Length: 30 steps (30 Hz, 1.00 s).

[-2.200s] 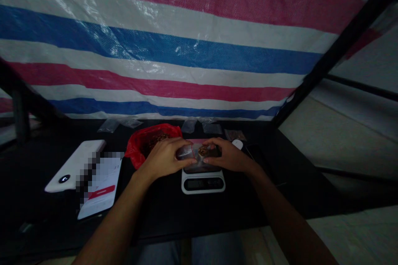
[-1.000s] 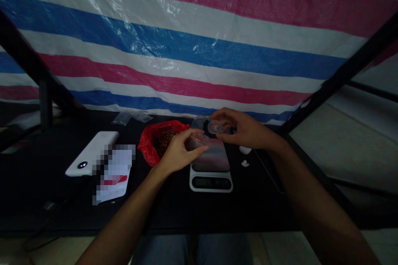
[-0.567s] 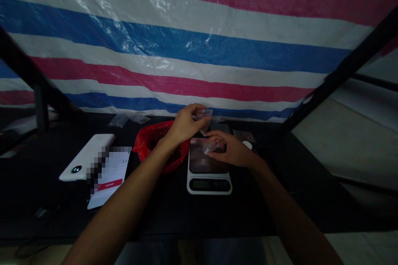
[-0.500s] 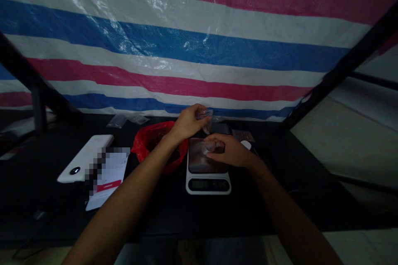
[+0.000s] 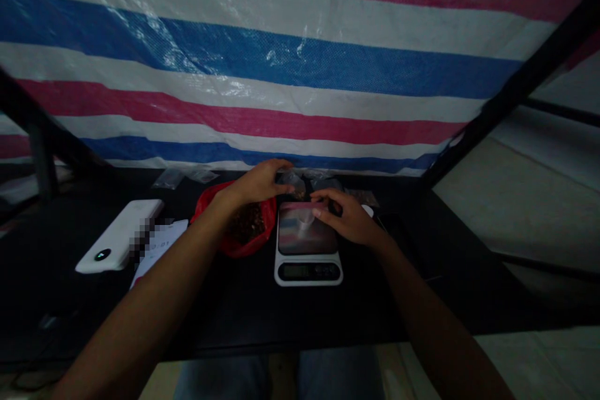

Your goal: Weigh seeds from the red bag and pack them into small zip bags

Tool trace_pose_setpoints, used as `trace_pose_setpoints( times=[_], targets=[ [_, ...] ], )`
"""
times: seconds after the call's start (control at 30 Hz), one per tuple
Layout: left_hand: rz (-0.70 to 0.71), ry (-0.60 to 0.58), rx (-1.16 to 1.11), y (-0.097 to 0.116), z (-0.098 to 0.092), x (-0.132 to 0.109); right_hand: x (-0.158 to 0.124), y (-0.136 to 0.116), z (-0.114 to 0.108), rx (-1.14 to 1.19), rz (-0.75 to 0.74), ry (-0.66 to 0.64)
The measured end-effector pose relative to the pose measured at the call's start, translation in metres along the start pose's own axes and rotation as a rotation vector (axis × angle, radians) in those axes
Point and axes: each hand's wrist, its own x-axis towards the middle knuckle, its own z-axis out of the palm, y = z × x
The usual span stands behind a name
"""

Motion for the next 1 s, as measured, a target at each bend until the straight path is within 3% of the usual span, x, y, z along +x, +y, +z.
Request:
trace_pose_setpoints(
  times=[0.13,0.23,0.33,0.4,0.57,1.0],
  targets=[
    [-0.056,-0.005,0.080,0.002,-0.028,-0.031,0.002,0.004,-0.001,0.004,0.039,0.077],
    [-0.157,-0.216,0.186,-0.005,-0.042,-0.059,0.003,0.009,-0.005,0.013,0.098,0.142],
    [-0.277,-0.409,0.223,-0.013,-0.039,-0.078,0.004,0.012,-0.008,0.049,0.120,0.183],
    [-0.294,-0.467,0.217,-0.016,-0.030,-0.082,0.004,0.013,-0.007,0.058,0.127,0.189],
    [-0.276,-0.472,0.274,-0.018,-0.016,-0.079,0.003,0.014,-0.003,0.061,0.134,0.167],
    [-0.169,-0.442,0.253,-0.014,-0.037,-0.075,0.002,0.015,-0.003,0.024,0.146,0.151]
  ],
)
